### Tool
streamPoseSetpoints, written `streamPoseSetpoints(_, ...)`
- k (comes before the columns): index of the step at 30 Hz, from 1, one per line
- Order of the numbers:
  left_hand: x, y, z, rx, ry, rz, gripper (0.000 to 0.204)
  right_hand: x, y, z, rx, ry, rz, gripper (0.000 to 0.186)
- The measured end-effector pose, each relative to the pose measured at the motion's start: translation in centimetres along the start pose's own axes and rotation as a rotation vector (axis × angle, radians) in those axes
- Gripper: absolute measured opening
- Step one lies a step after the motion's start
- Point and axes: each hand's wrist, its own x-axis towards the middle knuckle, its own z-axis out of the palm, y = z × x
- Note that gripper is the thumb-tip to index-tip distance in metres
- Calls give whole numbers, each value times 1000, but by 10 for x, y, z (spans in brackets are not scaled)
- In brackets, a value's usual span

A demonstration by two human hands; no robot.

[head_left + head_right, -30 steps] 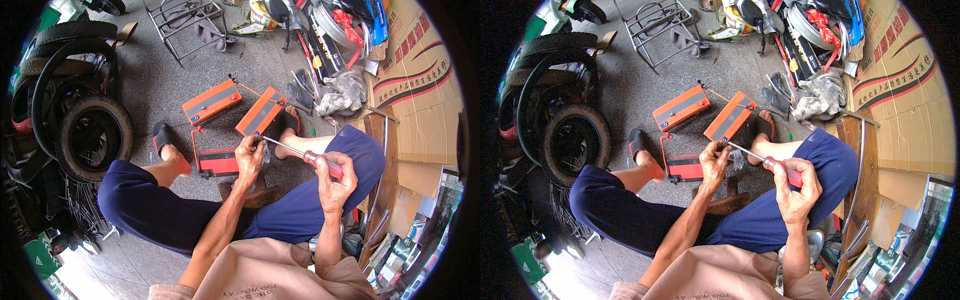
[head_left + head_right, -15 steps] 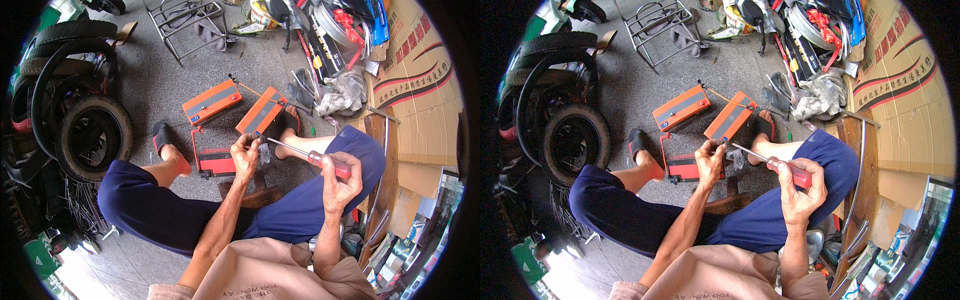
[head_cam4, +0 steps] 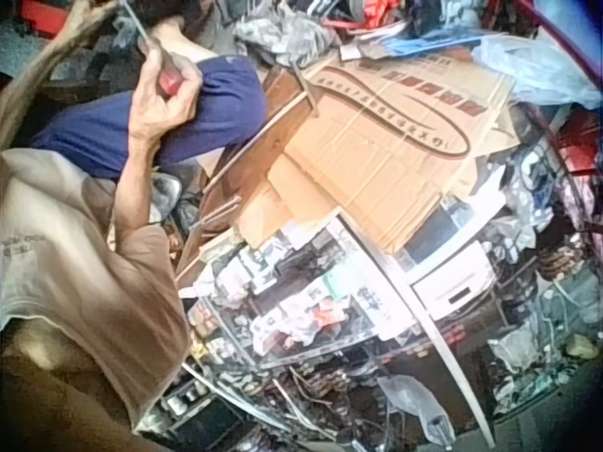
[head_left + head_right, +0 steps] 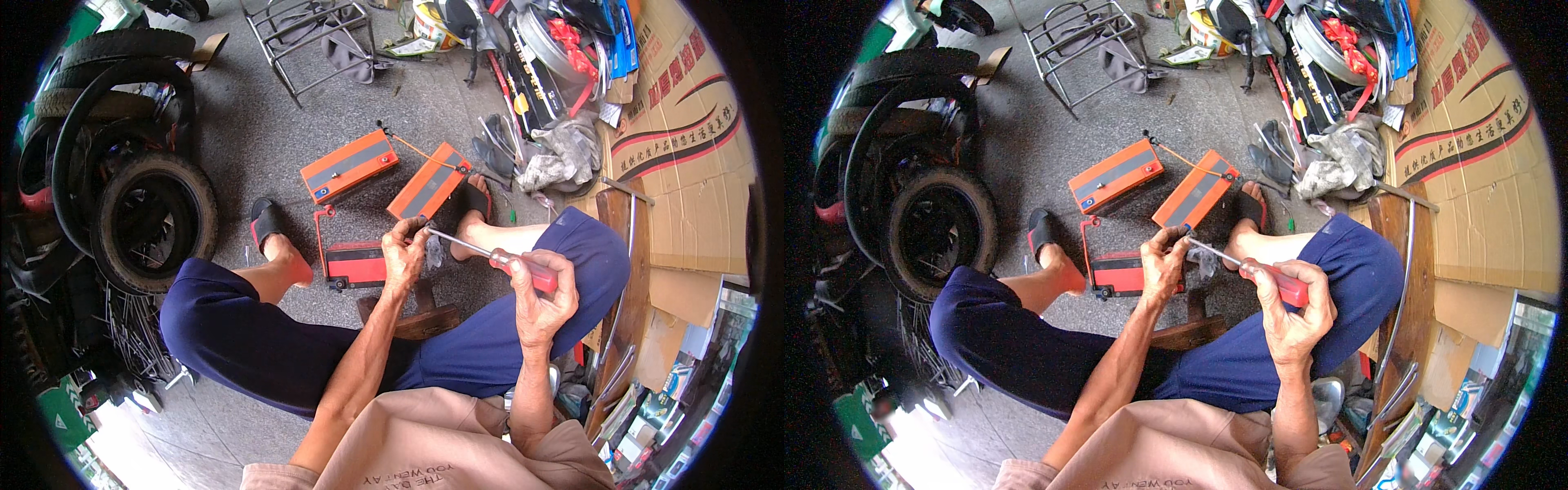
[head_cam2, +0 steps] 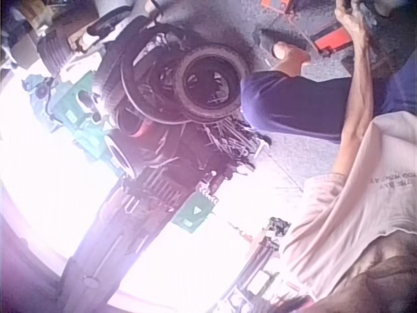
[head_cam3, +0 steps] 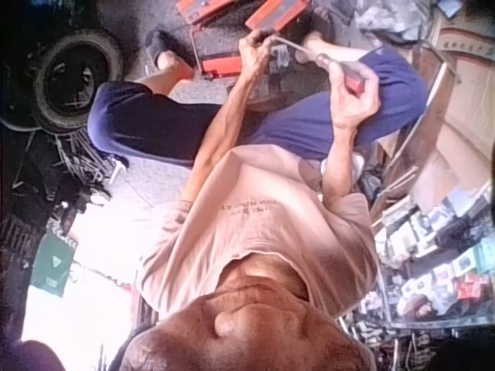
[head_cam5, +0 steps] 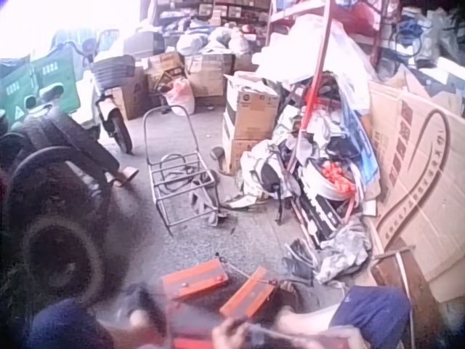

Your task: The person sits on the floor of a cluttered workshop and uses a screwdriver to manipulate screws on several small orange and red rectangular electronic devices. They repeatedly tighten and loosen screws on the casing of the devices, occasionally adjusting their position or the orientation of the objects.

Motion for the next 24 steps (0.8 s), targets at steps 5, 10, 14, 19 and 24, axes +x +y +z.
streamPoseSetpoints(5, 1, 8, 0, 2, -26, -49, 19, -1, 2, -1, -37, -2, 9, 23)
streamPoseSetpoints(10, 1, 3, 2, -34, -31, -36, 18, -2, 3, -1, -46, 1, 0, 23)
streamPoseSetpoints(14, 1, 1, 1, -15, -46, -51, 19, -3, 5, -1, -56, -7, -8, 24)
streamPoseSetpoints(19, 2, -4, 0, -9, -66, -18, 21, -5, 7, -2, -69, 11, 26, 24)
streamPoseSetpoints(24, 4, -9, -2, 67, -87, 16, 26, -7, 11, -2, -87, 1, 11, 25)
